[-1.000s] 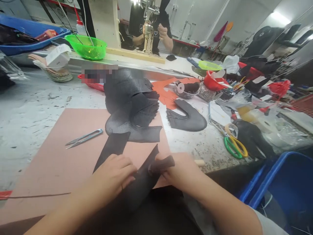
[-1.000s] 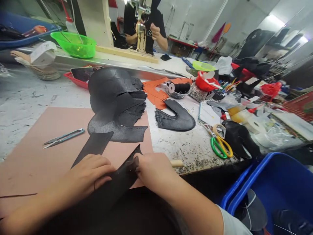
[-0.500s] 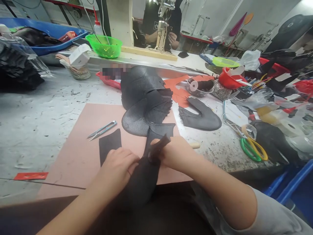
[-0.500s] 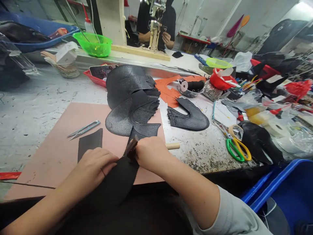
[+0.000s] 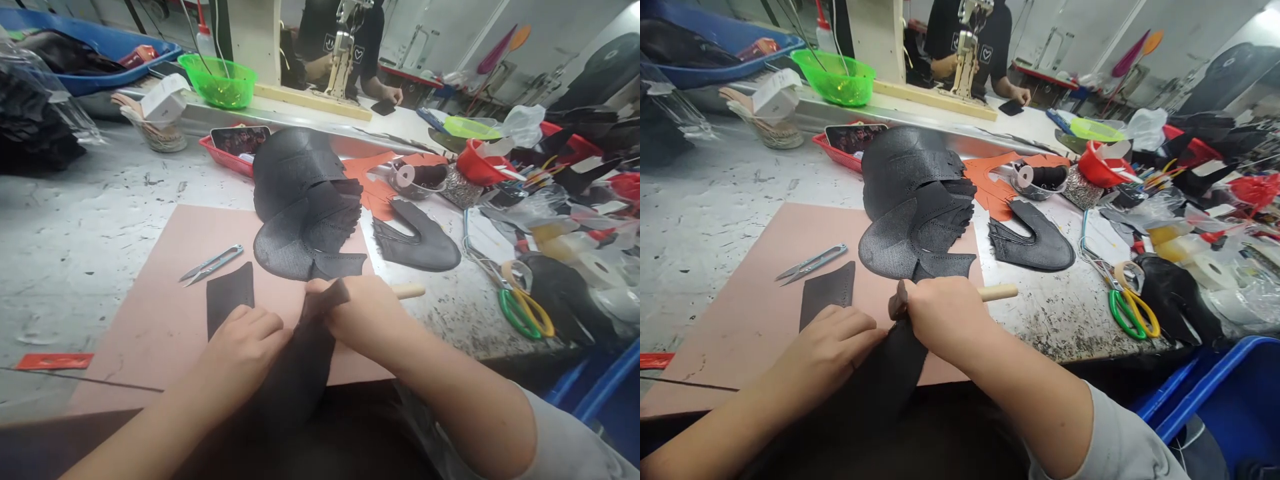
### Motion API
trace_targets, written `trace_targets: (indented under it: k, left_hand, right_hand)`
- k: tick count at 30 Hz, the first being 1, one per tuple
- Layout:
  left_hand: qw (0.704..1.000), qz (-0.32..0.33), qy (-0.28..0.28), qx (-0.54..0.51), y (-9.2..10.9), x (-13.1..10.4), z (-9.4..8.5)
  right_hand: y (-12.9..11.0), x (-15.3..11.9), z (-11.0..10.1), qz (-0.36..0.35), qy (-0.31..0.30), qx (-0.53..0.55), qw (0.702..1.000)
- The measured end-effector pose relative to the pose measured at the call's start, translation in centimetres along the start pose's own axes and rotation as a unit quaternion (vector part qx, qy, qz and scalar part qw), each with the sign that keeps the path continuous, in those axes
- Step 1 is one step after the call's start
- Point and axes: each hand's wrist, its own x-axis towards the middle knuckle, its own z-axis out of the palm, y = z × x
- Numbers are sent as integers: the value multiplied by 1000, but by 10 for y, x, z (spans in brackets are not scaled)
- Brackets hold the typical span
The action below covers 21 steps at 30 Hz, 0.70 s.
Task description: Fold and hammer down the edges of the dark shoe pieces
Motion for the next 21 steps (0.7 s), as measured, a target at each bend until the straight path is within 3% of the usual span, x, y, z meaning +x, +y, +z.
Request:
trace_targets:
  k: [3, 8, 13, 21]
  left_hand:
    - [1000, 7, -17, 5, -2, 1, -3]
    - [994, -18, -96, -51, -8, 5, -8]
    - [993, -6, -94, -78, -12, 6, -14]
    - [988, 2, -127, -90, -18, 3, -23]
  right_hand:
    - [-3, 1, -4, -24, -4, 5, 1000]
    - [-6, 1, -8, -22, -9, -6, 1000]
    - [-8, 1, -6, -42, -46, -1, 998]
    - [-20, 2, 0, -48, -52, 16, 997]
